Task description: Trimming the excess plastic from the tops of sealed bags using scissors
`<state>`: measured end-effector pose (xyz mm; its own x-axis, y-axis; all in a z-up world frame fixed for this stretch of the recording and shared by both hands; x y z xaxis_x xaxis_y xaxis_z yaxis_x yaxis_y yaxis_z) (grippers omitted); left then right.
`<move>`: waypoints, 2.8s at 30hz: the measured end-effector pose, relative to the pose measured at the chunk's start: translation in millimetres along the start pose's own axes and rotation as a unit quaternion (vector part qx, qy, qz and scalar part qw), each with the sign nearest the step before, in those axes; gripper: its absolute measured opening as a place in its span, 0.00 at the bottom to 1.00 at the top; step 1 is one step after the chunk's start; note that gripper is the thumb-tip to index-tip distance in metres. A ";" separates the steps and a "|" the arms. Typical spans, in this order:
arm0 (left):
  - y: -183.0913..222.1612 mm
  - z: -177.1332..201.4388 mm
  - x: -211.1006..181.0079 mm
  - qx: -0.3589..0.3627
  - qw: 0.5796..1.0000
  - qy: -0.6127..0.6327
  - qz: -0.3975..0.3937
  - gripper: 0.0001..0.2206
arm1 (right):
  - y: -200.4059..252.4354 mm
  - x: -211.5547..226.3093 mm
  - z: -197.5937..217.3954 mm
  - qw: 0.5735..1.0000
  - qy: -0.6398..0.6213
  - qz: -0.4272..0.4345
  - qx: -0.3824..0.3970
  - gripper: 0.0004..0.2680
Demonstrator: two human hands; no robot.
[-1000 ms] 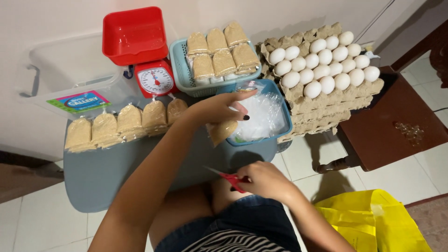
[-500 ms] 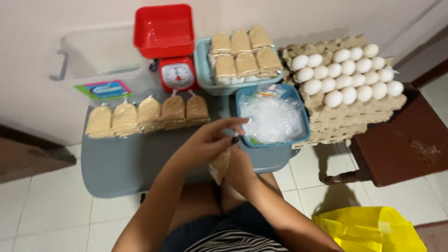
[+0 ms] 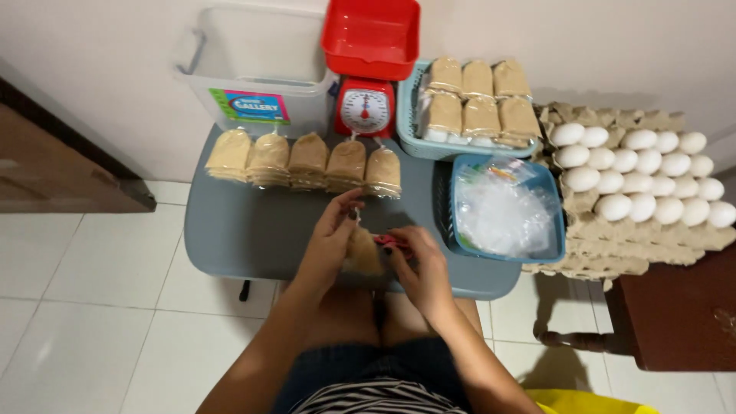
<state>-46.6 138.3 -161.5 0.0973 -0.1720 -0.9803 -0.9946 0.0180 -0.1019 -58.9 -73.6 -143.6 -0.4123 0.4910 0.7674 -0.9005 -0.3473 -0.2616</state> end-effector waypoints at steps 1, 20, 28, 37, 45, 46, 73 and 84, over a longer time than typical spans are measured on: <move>0.6 -7.2 -10.3 -0.004 1.000 0.000 -0.001 0.24 | 1.1 -4.9 -8.1 1.000 0.000 0.003 0.004 0.10; 9.8 -9.5 -5.8 0.060 0.993 -0.099 -0.014 0.06 | -16.7 33.2 13.6 0.941 -0.301 -0.141 0.067 0.04; 18.4 -26.7 -24.2 0.090 0.992 -0.081 -0.020 0.09 | -13.4 11.8 8.5 0.917 -0.378 -0.124 -0.023 0.04; 32.0 -26.7 -38.6 0.154 0.985 -0.070 0.038 0.06 | -13.8 -10.2 5.7 0.912 -0.385 -0.141 -0.025 0.03; 36.9 -19.0 -16.0 0.183 0.981 -0.047 0.039 0.03 | -21.2 35.4 21.4 0.909 -0.382 -0.160 0.045 0.04; 38.2 -17.9 -10.5 0.183 0.981 -0.048 0.039 0.03 | -22.4 36.6 19.9 0.909 -0.382 -0.160 0.044 0.04; 3.9 -1.5 -13.3 0.011 0.994 0.078 0.075 0.09 | -21.4 10.3 -0.6 0.921 -0.354 -0.117 0.112 0.04; -7.7 16.3 1.0 -0.045 0.997 -0.052 -0.036 0.20 | -64.3 -56.6 -44.3 0.927 -0.352 -0.126 -0.038 0.04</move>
<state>-38.2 154.0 -164.4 0.1676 -0.0671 -0.9836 -0.9835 -0.0798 -0.1621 16.2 -43.7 -196.2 -0.0190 -0.1037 0.9944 -0.9743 -0.2215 -0.0417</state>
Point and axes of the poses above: each hand's wrist, its own y-axis away from the middle knuckle, its own z-axis out of the back of the hand, x = y × z, the point moved 1 cm from there along -y, towards the middle knuckle, and after that the axes turned 8 degrees about x, right-handed, at the moved point
